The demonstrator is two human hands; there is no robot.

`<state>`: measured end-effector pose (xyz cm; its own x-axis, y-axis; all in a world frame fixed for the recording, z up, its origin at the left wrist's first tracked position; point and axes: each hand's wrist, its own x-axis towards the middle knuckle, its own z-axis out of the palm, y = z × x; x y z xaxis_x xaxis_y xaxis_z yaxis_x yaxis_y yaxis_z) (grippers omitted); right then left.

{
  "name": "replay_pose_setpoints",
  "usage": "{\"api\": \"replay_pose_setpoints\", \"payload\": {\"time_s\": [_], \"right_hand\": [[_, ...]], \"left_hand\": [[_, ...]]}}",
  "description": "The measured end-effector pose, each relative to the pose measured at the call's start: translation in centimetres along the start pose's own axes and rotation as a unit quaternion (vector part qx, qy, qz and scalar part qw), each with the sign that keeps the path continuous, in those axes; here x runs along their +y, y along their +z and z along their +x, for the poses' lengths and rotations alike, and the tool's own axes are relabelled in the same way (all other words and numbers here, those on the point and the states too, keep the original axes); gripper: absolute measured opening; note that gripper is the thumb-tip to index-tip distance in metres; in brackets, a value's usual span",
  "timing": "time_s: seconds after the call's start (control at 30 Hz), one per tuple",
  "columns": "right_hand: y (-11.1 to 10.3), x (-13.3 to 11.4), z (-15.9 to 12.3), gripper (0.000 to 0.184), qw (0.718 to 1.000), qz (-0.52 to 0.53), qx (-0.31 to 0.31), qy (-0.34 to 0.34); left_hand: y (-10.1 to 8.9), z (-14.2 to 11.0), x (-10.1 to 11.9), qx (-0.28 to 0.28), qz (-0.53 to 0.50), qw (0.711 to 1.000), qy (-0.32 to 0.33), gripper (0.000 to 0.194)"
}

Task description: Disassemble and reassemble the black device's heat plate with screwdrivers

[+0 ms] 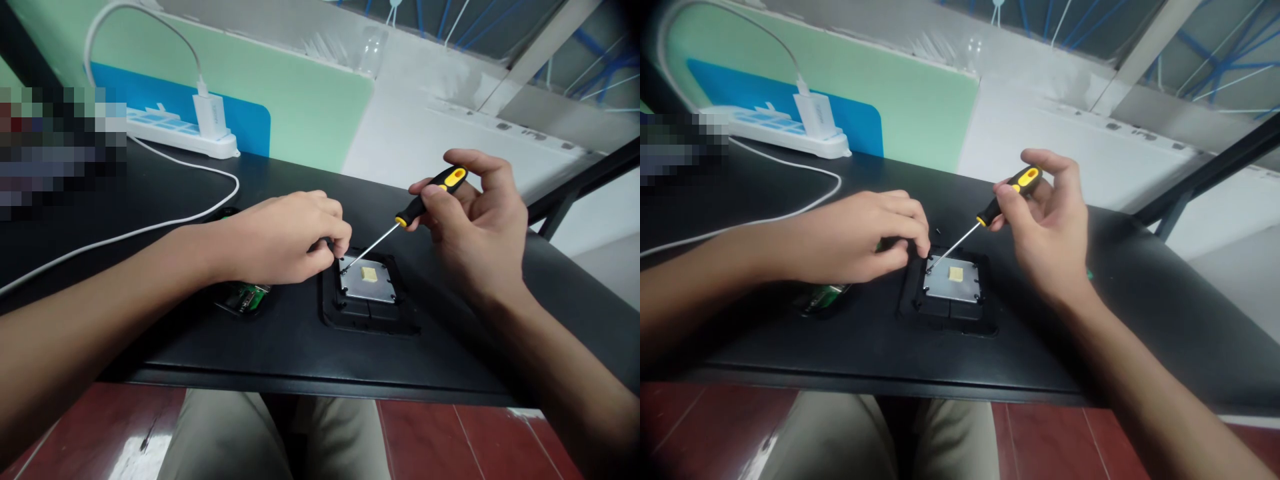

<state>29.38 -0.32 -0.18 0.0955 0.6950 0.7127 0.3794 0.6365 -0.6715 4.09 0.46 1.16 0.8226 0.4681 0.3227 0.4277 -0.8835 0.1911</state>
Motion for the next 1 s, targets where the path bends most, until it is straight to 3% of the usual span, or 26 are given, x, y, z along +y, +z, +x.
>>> {"api": "replay_pose_setpoints", "payload": {"time_s": [0.27, 0.7, 1.0], "right_hand": [[-0.1, 0.0, 0.1, 0.033, 1.000, -0.004, -0.005, -0.001], [-0.1, -0.9, -0.1, 0.035, 1.000, -0.005, -0.015, -0.006], [-0.1, -2.8, -0.6, 0.036, 0.992, -0.015, -0.052, -0.117]], "left_hand": [[-0.4, -0.1, 0.1, 0.007, -0.013, 0.999, 0.044, 0.033], [-0.3, -0.2, 0.1, -0.013, -0.023, 0.999, 0.034, 0.037], [-0.3, -0.3, 0.0, -0.019, -0.025, 0.999, 0.034, 0.036]]}}
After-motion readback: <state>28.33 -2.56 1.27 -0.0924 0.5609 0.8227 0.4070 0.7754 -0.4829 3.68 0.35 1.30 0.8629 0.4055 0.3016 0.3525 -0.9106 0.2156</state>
